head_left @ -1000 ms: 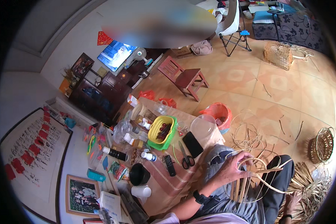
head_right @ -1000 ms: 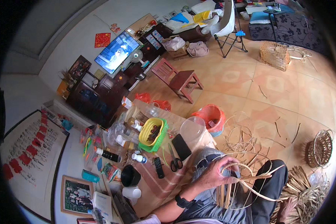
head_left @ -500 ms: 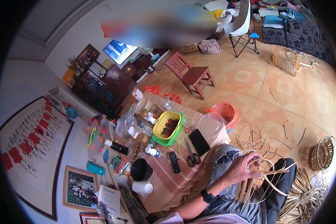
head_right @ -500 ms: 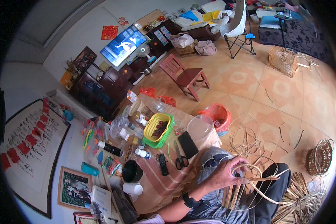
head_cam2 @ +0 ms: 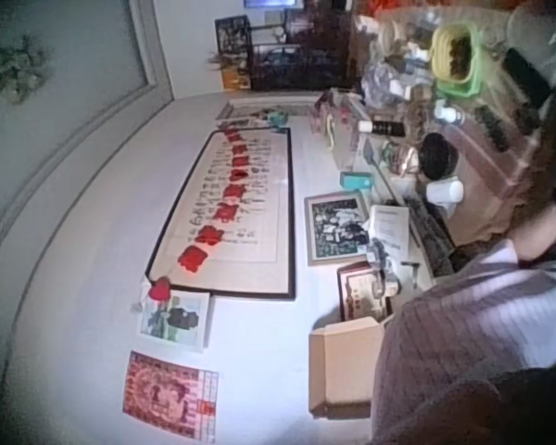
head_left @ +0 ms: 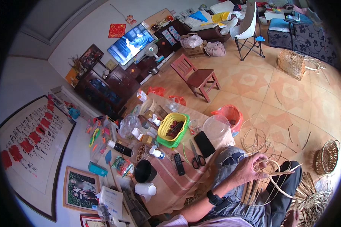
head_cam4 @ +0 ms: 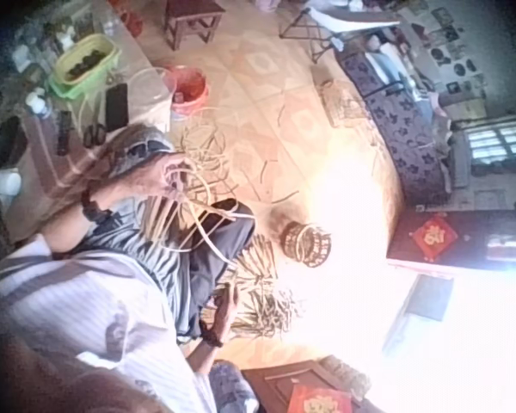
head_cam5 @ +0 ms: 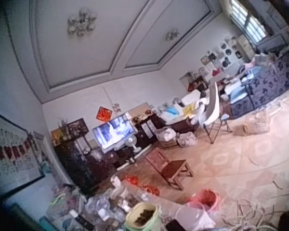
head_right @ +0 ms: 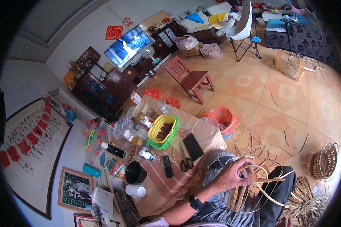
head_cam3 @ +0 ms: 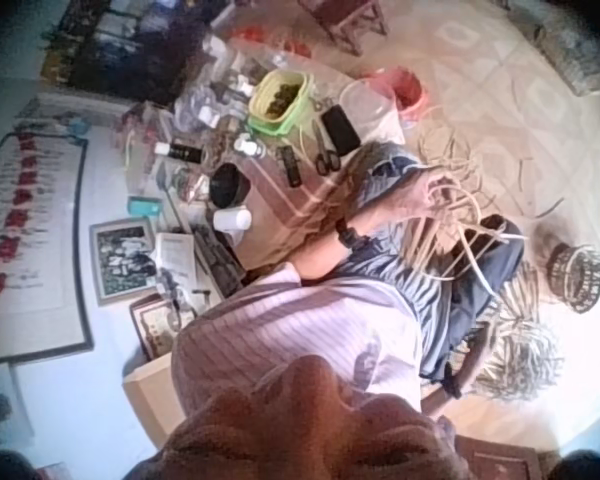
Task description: The recorder is weaving a basket using long strips of bamboo or similar plant material.
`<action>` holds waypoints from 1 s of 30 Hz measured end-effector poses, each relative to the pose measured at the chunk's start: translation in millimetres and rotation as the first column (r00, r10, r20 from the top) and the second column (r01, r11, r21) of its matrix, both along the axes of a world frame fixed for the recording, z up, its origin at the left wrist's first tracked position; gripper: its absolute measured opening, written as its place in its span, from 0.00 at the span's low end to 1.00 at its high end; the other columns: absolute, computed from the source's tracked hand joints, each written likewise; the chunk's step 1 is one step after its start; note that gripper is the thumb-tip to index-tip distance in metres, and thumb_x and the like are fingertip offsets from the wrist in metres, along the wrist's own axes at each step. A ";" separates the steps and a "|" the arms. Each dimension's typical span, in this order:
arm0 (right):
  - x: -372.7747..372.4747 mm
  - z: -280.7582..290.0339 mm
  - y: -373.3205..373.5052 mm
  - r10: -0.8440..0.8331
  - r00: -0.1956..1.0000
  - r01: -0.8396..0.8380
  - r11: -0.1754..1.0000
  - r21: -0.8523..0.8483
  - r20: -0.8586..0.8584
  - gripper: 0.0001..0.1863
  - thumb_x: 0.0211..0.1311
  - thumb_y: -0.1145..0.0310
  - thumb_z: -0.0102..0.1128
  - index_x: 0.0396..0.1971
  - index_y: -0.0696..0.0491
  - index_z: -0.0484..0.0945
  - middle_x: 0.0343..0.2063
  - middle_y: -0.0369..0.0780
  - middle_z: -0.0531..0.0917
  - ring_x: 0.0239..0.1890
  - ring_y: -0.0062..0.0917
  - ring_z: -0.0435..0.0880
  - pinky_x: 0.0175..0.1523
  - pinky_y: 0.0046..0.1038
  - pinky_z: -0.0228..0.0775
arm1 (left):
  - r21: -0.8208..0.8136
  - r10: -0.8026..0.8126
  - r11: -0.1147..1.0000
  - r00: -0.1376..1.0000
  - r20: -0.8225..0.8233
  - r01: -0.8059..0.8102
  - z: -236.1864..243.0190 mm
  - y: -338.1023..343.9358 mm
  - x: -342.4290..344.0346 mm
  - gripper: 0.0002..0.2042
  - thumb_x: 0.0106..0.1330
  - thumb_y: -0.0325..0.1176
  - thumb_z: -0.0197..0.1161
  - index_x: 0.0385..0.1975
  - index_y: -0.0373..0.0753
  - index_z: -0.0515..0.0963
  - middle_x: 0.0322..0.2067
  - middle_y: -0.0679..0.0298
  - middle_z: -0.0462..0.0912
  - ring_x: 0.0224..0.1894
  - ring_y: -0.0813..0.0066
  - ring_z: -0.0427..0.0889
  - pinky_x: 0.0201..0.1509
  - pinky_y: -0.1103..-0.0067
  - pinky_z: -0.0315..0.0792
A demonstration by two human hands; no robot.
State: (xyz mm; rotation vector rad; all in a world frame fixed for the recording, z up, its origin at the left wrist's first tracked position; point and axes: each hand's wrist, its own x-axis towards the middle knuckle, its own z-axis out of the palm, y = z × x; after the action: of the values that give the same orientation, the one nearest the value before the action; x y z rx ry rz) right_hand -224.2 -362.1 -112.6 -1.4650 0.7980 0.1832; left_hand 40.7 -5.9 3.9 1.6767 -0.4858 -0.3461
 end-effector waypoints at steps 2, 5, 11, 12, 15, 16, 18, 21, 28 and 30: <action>-5.1 15.3 -15.9 0.036 0.998 -0.030 0.995 -0.097 0.057 0.15 0.79 0.65 0.53 0.58 0.54 0.75 0.52 0.40 0.71 0.52 0.26 0.71 0.51 0.28 0.67 | 0.013 0.006 1.000 1.000 -0.021 -0.006 -0.1 -0.7 0.3 0.34 0.57 0.46 0.82 0.56 0.33 0.74 0.42 0.63 0.83 0.46 0.78 0.81 0.53 0.76 0.77; -13.6 39.4 -33.3 -0.025 0.983 0.038 0.997 -0.065 0.183 0.20 0.77 0.76 0.52 0.65 0.55 0.77 0.66 0.49 0.76 0.61 0.31 0.81 0.55 0.28 0.78 | 0.025 -0.005 1.000 1.000 0.015 0.005 -0.9 -1.0 0.8 0.35 0.57 0.48 0.82 0.57 0.33 0.74 0.42 0.63 0.83 0.46 0.78 0.81 0.53 0.76 0.77; -12.7 105.6 -10.8 0.500 0.761 -0.102 0.721 -0.685 0.413 0.18 0.73 0.77 0.60 0.60 0.60 0.78 0.54 0.49 0.82 0.51 0.30 0.85 0.49 0.21 0.77 | 0.030 0.000 1.000 1.000 -0.025 0.001 -4.2 -0.2 1.2 0.35 0.57 0.49 0.82 0.57 0.33 0.73 0.41 0.64 0.83 0.46 0.79 0.81 0.53 0.76 0.77; -7.5 117.7 -0.7 0.571 0.678 -0.114 0.705 -0.700 0.464 0.17 0.74 0.77 0.60 0.60 0.60 0.78 0.53 0.48 0.82 0.50 0.29 0.85 0.49 0.20 0.77 | 0.032 -0.008 0.999 1.000 -0.015 0.009 -1.9 -0.2 1.4 0.34 0.58 0.49 0.81 0.57 0.33 0.74 0.42 0.63 0.83 0.47 0.78 0.81 0.54 0.76 0.77; 13.8 153.5 33.3 0.739 0.369 -0.131 0.642 -0.755 0.564 0.17 0.74 0.76 0.61 0.60 0.60 0.78 0.50 0.45 0.83 0.47 0.26 0.85 0.46 0.18 0.76 | 0.115 0.041 0.992 0.990 0.137 -0.057 14.2 -0.4 -5.1 0.32 0.62 0.48 0.78 0.58 0.34 0.74 0.48 0.58 0.82 0.50 0.72 0.81 0.57 0.73 0.76; 23.2 163.7 45.1 0.777 0.250 -0.126 0.618 -0.776 0.578 0.17 0.74 0.75 0.61 0.59 0.60 0.78 0.50 0.44 0.83 0.46 0.25 0.85 0.45 0.17 0.75 | 0.186 0.086 0.972 0.956 0.281 -0.142 22.2 -0.4 -9.8 0.31 0.63 0.48 0.77 0.59 0.35 0.74 0.52 0.54 0.81 0.53 0.67 0.81 0.60 0.70 0.75; 39.0 176.2 75.3 0.346 0.889 -0.399 0.907 0.135 0.300 0.13 0.75 0.75 0.60 0.55 0.59 0.80 0.46 0.37 0.83 0.42 0.18 0.81 0.45 0.17 0.74 | 0.189 0.019 0.977 0.920 0.391 -0.100 38.3 2.1 -29.5 0.30 0.65 0.46 0.75 0.61 0.36 0.73 0.57 0.52 0.78 0.58 0.62 0.79 0.64 0.67 0.73; 76.2 174.4 116.3 0.483 0.813 -0.481 0.872 -0.092 0.326 0.06 0.77 0.74 0.58 0.47 0.58 0.80 0.34 0.30 0.79 0.32 0.12 0.72 0.36 0.17 0.66 | 0.254 -0.031 0.957 0.815 0.579 -0.144 55.9 4.9 -64.1 0.30 0.67 0.44 0.71 0.65 0.37 0.72 0.63 0.50 0.74 0.65 0.53 0.75 0.70 0.61 0.68; 108.2 164.5 146.7 0.654 0.697 -0.586 0.756 -0.292 0.295 0.07 0.76 0.75 0.56 0.47 0.58 0.80 0.25 0.29 0.74 0.25 0.12 0.68 0.29 0.19 0.62 | 0.162 -0.094 0.987 0.756 0.647 -0.015 53.5 17.3 -83.6 0.20 0.70 0.24 0.58 0.62 0.34 0.76 0.63 0.53 0.75 0.66 0.52 0.76 0.71 0.62 0.70; 111.0 160.9 151.8 0.579 0.734 -0.513 0.815 -0.270 0.355 0.08 0.76 0.76 0.54 0.48 0.59 0.80 0.25 0.29 0.75 0.24 0.11 0.68 0.28 0.19 0.61 | 0.320 -0.236 0.945 0.820 0.522 0.068 52.3 19.0 -89.3 0.22 0.68 0.24 0.58 0.63 0.32 0.74 0.63 0.52 0.74 0.65 0.54 0.77 0.69 0.65 0.71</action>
State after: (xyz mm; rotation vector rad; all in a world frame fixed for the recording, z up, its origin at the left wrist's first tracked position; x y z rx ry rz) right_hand -113.2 -210.3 48.3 -1.7820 -0.0016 0.2400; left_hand -48.7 13.1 56.2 2.0312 -1.0533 -0.0307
